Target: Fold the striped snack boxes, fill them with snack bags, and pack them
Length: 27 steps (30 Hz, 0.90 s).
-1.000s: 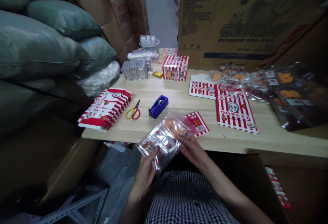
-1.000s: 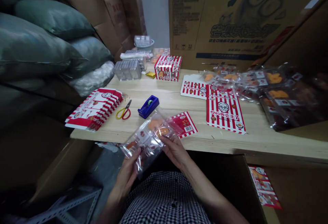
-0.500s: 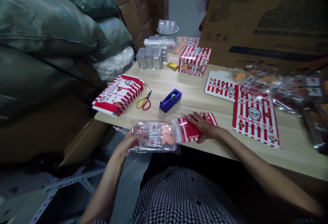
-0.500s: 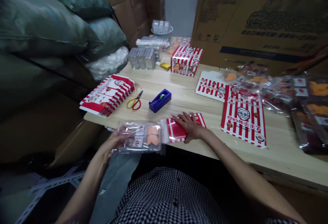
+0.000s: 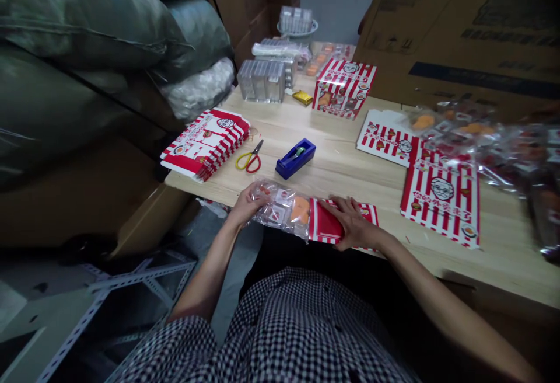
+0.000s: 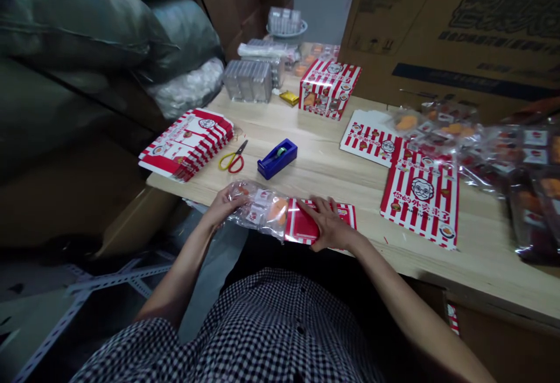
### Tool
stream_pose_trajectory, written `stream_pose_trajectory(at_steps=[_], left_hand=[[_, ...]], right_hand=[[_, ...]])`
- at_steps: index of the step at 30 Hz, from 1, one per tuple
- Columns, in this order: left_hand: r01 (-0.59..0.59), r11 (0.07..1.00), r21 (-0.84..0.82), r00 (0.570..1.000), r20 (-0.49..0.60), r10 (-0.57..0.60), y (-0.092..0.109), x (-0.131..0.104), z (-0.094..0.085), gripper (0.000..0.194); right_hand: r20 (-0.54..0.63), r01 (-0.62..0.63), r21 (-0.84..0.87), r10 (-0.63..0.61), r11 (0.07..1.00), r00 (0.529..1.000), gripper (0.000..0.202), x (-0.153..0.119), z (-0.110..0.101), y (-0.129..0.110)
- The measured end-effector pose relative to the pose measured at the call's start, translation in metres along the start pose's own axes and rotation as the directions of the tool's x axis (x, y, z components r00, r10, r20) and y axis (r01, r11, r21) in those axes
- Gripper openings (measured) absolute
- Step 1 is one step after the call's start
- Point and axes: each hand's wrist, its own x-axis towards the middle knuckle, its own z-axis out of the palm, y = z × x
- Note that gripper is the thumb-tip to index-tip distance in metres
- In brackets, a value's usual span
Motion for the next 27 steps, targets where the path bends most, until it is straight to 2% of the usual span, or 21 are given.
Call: stream_pose_trajectory(at_steps=[4, 8, 13, 18, 21, 25, 27], left_hand=[[-0.108, 0.981, 0.163, 0.994, -0.015, 0.112, -0.002, -0.001, 0.0, 0.053], [-0.199, 0.878, 0.435, 0.966, -0.063, 0.25, 0.006, -0.005, 0.003, 0.051], [-0.202, 0.758, 0.62, 0.95, -0.065, 0.306, 0.018, -0.015, 0.006, 0.051], [-0.215, 0.643, 0.735, 0.937, -0.031, 0.349, 0.027, -0.022, 0.004, 0.05], [-0.21, 0.672, 0.71, 0.933, -0.061, 0.355, 0.023, -0.027, 0.009, 0.048], [-0.193, 0.783, 0.592, 0.93, -0.144, 0.338, 0.011, -0.033, 0.018, 0.045], [-0.172, 0.857, 0.485, 0.945, -0.166, 0.283, 0.006, -0.034, 0.017, 0.045]], right_hand=[[-0.046, 0.02, -0.01, -0.02, 1.0, 0.999, 0.125, -0.001, 0.006, -0.003], [-0.078, 0.028, -0.021, -0.029, 0.999, 0.997, 0.122, -0.001, 0.009, -0.012], [-0.137, 0.016, -0.047, -0.022, 0.999, 0.99, 0.116, -0.004, 0.012, -0.021], [-0.111, -0.006, -0.045, 0.001, 0.999, 0.994, 0.115, -0.005, 0.01, -0.022], [-0.126, -0.048, -0.025, 0.045, 0.999, 0.991, 0.118, -0.005, 0.014, -0.025], [-0.194, -0.089, -0.004, 0.086, 0.996, 0.977, 0.119, -0.005, 0.024, -0.035], [-0.233, -0.118, 0.014, 0.118, 0.993, 0.965, 0.12, -0.006, 0.028, -0.038]])
